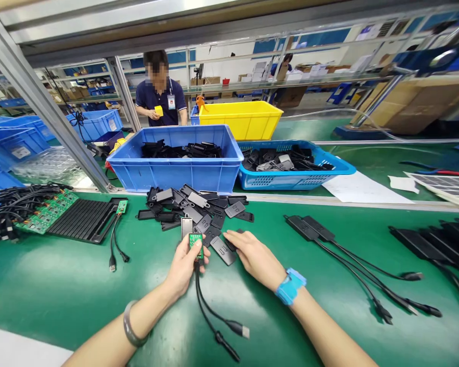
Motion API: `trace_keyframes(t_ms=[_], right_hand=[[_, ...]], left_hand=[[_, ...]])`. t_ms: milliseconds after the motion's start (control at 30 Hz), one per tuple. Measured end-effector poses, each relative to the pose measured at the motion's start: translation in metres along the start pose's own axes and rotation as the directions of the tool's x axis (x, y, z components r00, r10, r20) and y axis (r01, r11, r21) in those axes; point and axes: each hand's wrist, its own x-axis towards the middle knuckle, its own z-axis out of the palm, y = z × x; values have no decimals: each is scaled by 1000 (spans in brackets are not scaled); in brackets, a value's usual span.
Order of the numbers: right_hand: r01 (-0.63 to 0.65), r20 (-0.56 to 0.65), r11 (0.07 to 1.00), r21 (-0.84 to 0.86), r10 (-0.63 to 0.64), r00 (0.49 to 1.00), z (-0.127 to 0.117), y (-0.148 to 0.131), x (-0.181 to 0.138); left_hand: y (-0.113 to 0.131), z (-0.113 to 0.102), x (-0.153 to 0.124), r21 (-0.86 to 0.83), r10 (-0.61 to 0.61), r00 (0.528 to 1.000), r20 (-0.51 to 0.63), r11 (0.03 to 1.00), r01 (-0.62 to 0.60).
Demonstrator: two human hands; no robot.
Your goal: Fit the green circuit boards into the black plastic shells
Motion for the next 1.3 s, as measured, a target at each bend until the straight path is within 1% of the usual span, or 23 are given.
trace_keyframes(t_ms=[67, 100, 167, 233, 267, 300, 367, 433, 533, 633, 733, 800, 900, 1000, 1067, 1167, 1233, 1300], right_hand=[[-32, 32, 999, -21, 33, 999, -2, 4, -2], [-62, 14, 998, -10, 62, 998, -4, 4, -3], [-112, -69, 991, 71, 117, 991, -9, 0, -4], [-156, -175, 957, 244, 201, 964, -16, -7, -4], [-168, -211, 916, 364, 257, 943, -19, -11, -4], [-174, -220, 854, 489, 314, 923, -22, -15, -4], [-183, -169, 695, 695, 405, 899, -25, -23, -4], [-200, -77, 557, 806, 434, 898, -24, -31, -4], [-227, 27, 429, 874, 424, 905, -15, -39, -5], [-226, 75, 352, 908, 395, 916, -6, -43, -4], [-255, 118, 325, 911, 388, 914, 0, -46, -4], [-279, 142, 311, 909, 397, 907, 1, -47, -4], [-283, 147, 293, 913, 412, 899, 3, -47, -4], [-272, 132, 306, 912, 410, 902, 3, -47, -3], [-277, 143, 318, 907, 386, 912, 3, -47, -3], [-301, 199, 309, 902, 319, 926, 0, -47, -3], [-309, 229, 303, 901, 274, 934, -1, -47, -2], [-302, 227, 321, 897, 252, 941, -1, -45, -2]], left_hand=[[1, 0, -2, 12, -16, 998, 58, 1000, 16], [2, -1, -3, 12, -23, 996, 90, 1000, 22], [3, -1, -4, 14, -23, 989, 144, 1000, 22], [2, -2, -4, 27, -16, 983, 180, 1000, 12], [1, -2, -4, 34, -18, 981, 193, 999, 12], [0, -2, -4, 37, -28, 978, 206, 999, 21], [-2, 0, -4, 41, -73, 970, 232, 997, 65], [-4, 1, -4, 49, -118, 958, 260, 993, 109], [-5, 2, -5, 58, -141, 943, 302, 990, 129], [-4, 1, -6, 49, -152, 920, 361, 988, 144], [-3, 1, -7, 50, -154, 895, 420, 988, 146], [-3, 1, -8, 55, -148, 888, 436, 989, 138], [-6, 2, -9, 90, -144, 896, 420, 989, 117], [-10, 2, -9, 161, -132, 908, 398, 984, 73], [-12, 1, -9, 201, -110, 910, 399, 979, 30], [-13, 0, -12, 242, -82, 910, 407, 970, -21], [-13, -1, -15, 260, -75, 914, 398, 965, -34], [-14, -1, -17, 277, -81, 923, 376, 960, -28]])
